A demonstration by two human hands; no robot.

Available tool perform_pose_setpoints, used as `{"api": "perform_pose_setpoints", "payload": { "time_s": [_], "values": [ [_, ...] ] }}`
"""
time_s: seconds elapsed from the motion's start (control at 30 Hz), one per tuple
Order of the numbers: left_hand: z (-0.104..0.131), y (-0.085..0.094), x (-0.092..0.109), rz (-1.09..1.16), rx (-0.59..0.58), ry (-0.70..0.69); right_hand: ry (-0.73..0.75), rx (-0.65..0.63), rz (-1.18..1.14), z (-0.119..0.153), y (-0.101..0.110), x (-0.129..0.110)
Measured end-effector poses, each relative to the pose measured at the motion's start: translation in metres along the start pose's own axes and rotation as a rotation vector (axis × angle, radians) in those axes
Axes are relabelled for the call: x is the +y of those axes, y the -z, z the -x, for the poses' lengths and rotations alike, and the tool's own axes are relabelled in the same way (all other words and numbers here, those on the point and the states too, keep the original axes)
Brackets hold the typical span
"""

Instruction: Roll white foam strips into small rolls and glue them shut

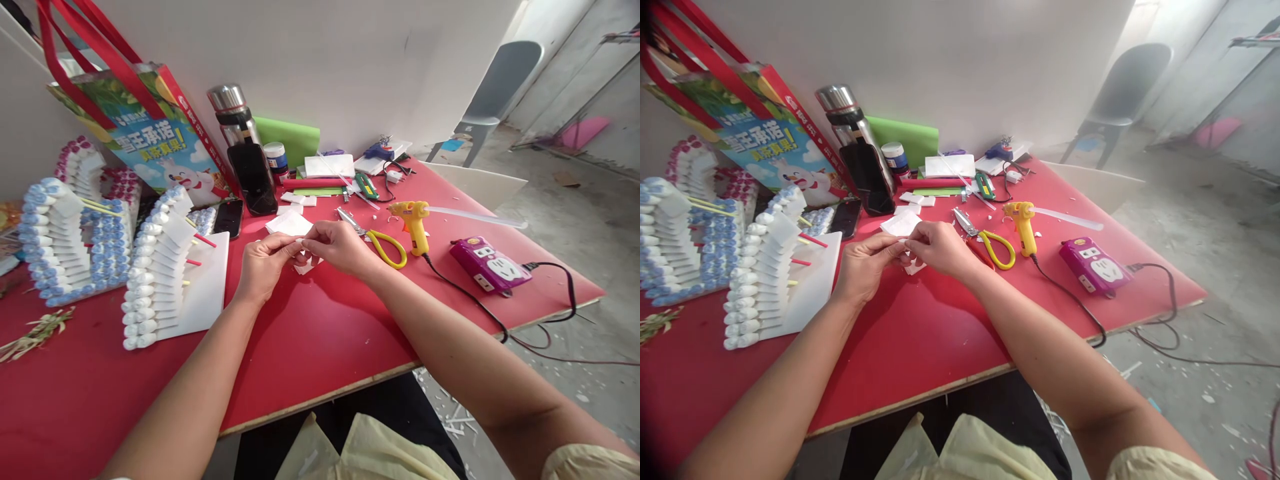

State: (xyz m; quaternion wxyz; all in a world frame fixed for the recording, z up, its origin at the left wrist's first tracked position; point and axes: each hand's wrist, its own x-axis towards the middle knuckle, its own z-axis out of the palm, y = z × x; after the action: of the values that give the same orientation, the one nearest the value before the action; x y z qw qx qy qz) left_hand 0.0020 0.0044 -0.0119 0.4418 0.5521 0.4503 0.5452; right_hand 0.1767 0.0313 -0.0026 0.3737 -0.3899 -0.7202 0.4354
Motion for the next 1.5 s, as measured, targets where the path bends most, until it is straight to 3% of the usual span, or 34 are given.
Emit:
{"api": "perform_pose_setpoints", "payload": {
  "time_s": [0.1, 0.23, 0.37, 0.53, 0.7, 0.97, 1.1, 1.3, 1.4, 1.5],
  "values": [
    [0.001, -0.003, 0.003, -0.017, 0.040, -0.036, 0.010, 0.038, 0.014, 0.001, 0.000, -0.004],
    [0.001, -0.004, 0.006, 0.001, 0.051, -0.027, 0.116, 0.113, 0.224, 0.005, 0.000, -0.012],
    [0.001, 0.000, 0.004, 0.012, 0.019, -0.056, 0.202, 0.047, 0.286, 0.008, 0.004, -0.013],
    [-0.001, 0.006, 0.001, 0.022, -0.056, -0.019, 0.172, -0.062, 0.149, 0.008, 0.008, -0.010],
    [-0.001, 0.002, 0.003, -0.038, -0.013, -0.094, 0.113, -0.023, 0.089, 0.005, 0.003, -0.009],
    [-0.006, 0.005, -0.006, 0.004, 0.056, 0.044, 0.105, 0.073, 0.432, 0.003, 0.006, -0.011],
    [-0.008, 0.008, -0.004, 0.093, 0.017, 0.146, 0.189, 0.043, 0.405, 0.006, 0.010, -0.011],
    [-0.014, 0.020, -0.006, 0.253, 0.020, 0.277, 0.280, 0.169, 0.422, 0.006, 0.013, -0.006],
    [-0.017, 0.025, -0.006, 0.251, 0.059, 0.246, 0.311, 0.133, 0.395, 0.006, 0.017, -0.006],
    [-0.015, 0.024, -0.002, 0.167, 0.007, 0.141, 0.201, 0.257, 0.108, 0.002, 0.022, -0.007]
  ]
}}
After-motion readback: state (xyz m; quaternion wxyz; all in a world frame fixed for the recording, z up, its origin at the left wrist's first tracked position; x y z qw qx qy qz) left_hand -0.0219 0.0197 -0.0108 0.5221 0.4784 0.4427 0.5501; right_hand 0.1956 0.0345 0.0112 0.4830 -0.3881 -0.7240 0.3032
